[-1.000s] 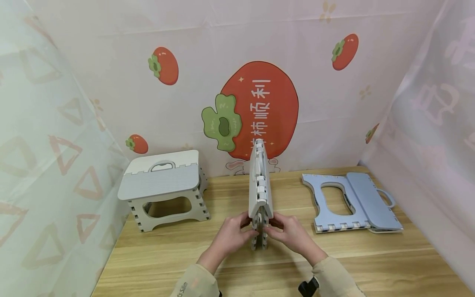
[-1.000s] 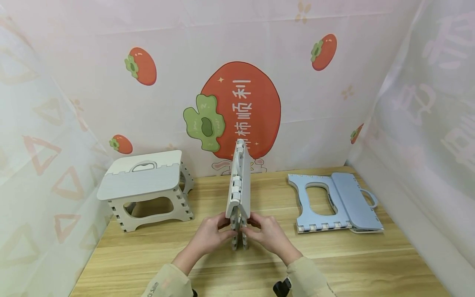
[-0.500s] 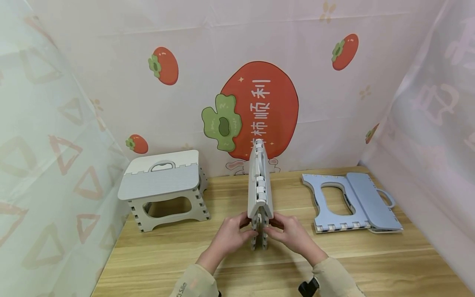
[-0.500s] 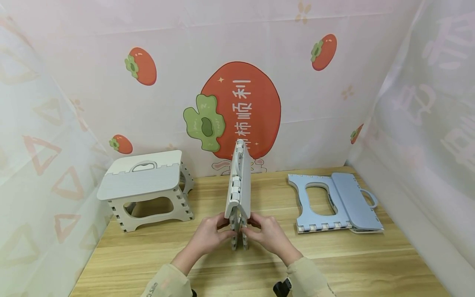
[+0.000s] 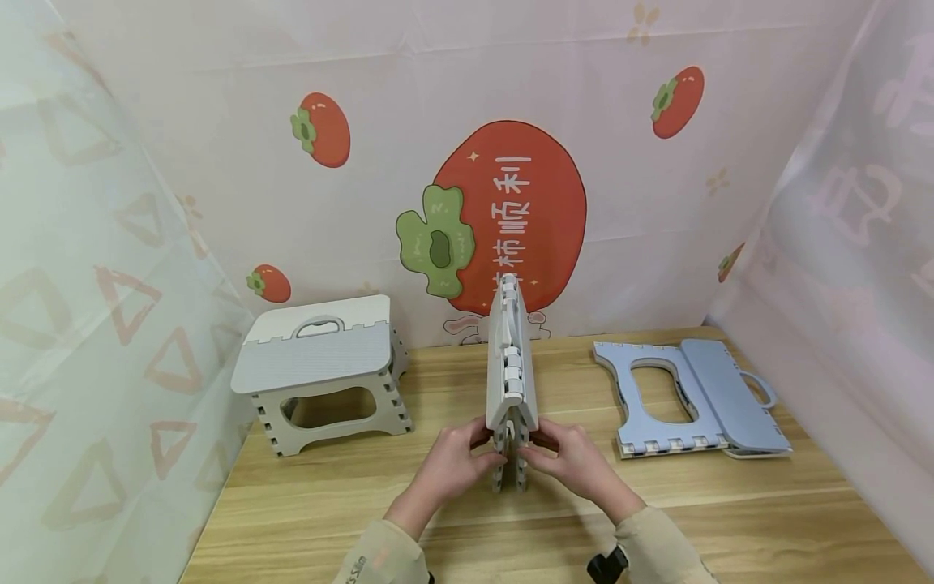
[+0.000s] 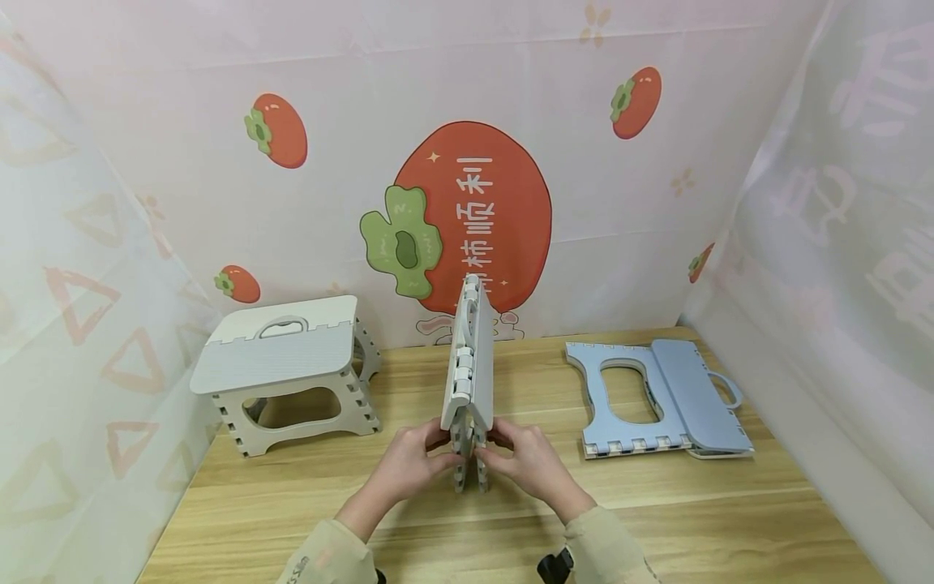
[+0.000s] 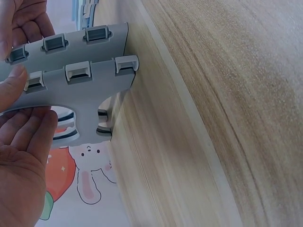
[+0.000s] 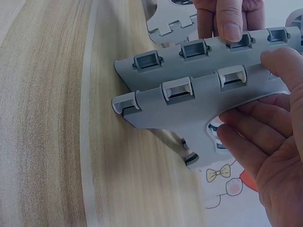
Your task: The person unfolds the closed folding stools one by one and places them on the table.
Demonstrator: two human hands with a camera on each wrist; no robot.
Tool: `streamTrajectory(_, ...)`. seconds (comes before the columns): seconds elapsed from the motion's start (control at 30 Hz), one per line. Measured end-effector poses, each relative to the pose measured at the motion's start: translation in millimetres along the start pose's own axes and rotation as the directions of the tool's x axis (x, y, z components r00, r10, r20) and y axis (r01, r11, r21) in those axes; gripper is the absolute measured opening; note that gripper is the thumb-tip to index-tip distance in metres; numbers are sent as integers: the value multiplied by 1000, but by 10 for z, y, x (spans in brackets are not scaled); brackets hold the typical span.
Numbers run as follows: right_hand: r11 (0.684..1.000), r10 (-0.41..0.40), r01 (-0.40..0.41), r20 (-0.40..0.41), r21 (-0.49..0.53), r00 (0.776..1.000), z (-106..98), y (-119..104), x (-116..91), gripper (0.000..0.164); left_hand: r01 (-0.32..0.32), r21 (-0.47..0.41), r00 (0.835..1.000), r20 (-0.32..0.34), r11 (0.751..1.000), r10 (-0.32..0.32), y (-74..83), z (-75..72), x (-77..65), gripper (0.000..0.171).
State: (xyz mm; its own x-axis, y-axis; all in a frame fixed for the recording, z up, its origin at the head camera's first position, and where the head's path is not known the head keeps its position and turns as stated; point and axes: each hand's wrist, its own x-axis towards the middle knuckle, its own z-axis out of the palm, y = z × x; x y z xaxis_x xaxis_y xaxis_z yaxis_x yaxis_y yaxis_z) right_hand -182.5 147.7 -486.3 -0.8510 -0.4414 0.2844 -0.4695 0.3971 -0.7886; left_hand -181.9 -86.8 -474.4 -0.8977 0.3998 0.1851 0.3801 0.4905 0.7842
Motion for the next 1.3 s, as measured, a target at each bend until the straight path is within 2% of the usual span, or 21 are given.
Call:
streamTrajectory(0.4, 1000, 6, -6, -5, -2, 1000, 4, -10, -8, 39, 38, 19, 999, 1, 999, -38, -14, -10, -5, 49)
streamTrajectory(1.3, 999, 23, -23, 0, 23, 1000, -37, 1, -38, 42, 28, -8, 1000, -1, 1000, -28, -20, -36, -40, 51)
